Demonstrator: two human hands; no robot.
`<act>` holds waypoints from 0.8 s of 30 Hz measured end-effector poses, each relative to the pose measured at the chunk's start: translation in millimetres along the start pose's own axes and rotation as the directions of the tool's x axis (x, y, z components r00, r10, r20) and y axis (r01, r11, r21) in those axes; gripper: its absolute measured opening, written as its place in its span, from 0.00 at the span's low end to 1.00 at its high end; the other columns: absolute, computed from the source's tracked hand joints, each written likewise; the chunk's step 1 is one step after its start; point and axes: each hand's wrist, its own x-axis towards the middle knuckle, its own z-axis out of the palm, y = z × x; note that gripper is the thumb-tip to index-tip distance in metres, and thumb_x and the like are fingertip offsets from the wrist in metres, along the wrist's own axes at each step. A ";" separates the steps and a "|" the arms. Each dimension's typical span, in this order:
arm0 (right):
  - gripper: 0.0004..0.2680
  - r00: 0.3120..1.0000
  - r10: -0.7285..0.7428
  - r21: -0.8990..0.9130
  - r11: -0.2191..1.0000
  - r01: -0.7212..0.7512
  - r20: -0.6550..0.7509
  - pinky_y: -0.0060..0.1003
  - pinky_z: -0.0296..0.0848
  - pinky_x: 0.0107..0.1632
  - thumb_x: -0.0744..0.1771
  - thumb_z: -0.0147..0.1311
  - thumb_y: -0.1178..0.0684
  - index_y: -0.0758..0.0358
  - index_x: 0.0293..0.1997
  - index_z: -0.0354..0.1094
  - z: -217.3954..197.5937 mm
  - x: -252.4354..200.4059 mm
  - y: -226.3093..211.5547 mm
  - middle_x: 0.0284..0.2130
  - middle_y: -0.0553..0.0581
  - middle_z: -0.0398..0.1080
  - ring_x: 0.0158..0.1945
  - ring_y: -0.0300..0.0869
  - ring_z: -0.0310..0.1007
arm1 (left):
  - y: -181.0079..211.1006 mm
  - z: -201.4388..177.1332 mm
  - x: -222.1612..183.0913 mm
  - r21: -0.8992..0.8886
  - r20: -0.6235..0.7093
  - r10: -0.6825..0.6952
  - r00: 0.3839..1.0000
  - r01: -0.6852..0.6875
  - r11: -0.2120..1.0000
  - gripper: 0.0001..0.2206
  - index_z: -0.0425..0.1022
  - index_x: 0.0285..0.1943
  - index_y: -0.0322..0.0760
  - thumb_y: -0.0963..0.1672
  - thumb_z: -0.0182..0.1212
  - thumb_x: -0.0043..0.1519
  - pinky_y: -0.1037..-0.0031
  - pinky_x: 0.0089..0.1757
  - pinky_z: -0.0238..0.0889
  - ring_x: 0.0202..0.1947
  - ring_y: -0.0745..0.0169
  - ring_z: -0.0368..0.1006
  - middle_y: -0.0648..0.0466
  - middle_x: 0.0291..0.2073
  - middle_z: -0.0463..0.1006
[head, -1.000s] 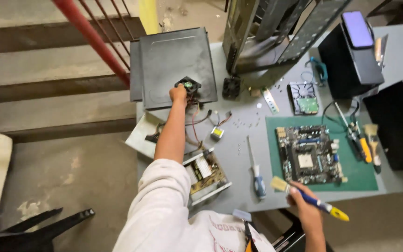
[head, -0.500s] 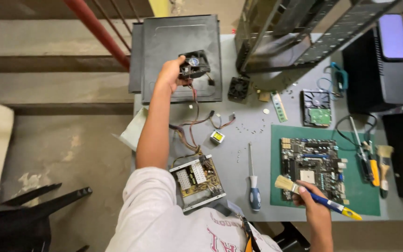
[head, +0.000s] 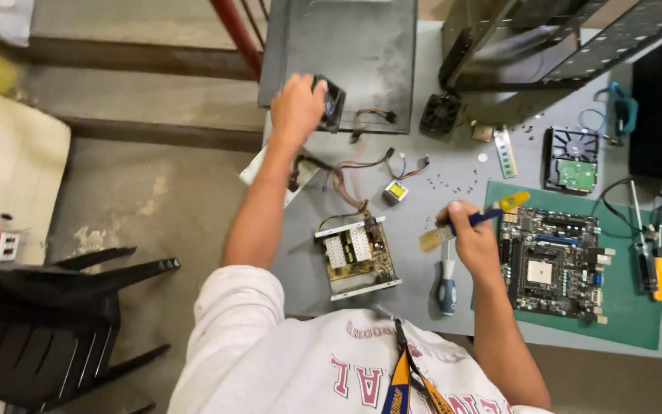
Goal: A person uses a small brush to clean dust from a computer fan and then from a metal power supply enclosure on a repair bench.
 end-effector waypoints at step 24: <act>0.06 0.714 -0.540 -0.274 0.677 0.683 0.445 0.54 0.79 0.54 0.71 0.63 0.51 0.51 0.53 0.81 117.4 45.5 -185.1 0.40 0.60 0.82 0.48 0.59 0.83 | 23.4 -112.1 -156.1 -0.984 0.110 -0.703 0.703 -0.020 -0.175 0.23 0.71 0.49 0.34 0.57 0.48 0.74 0.60 0.16 0.73 0.13 0.39 0.77 0.31 0.26 0.82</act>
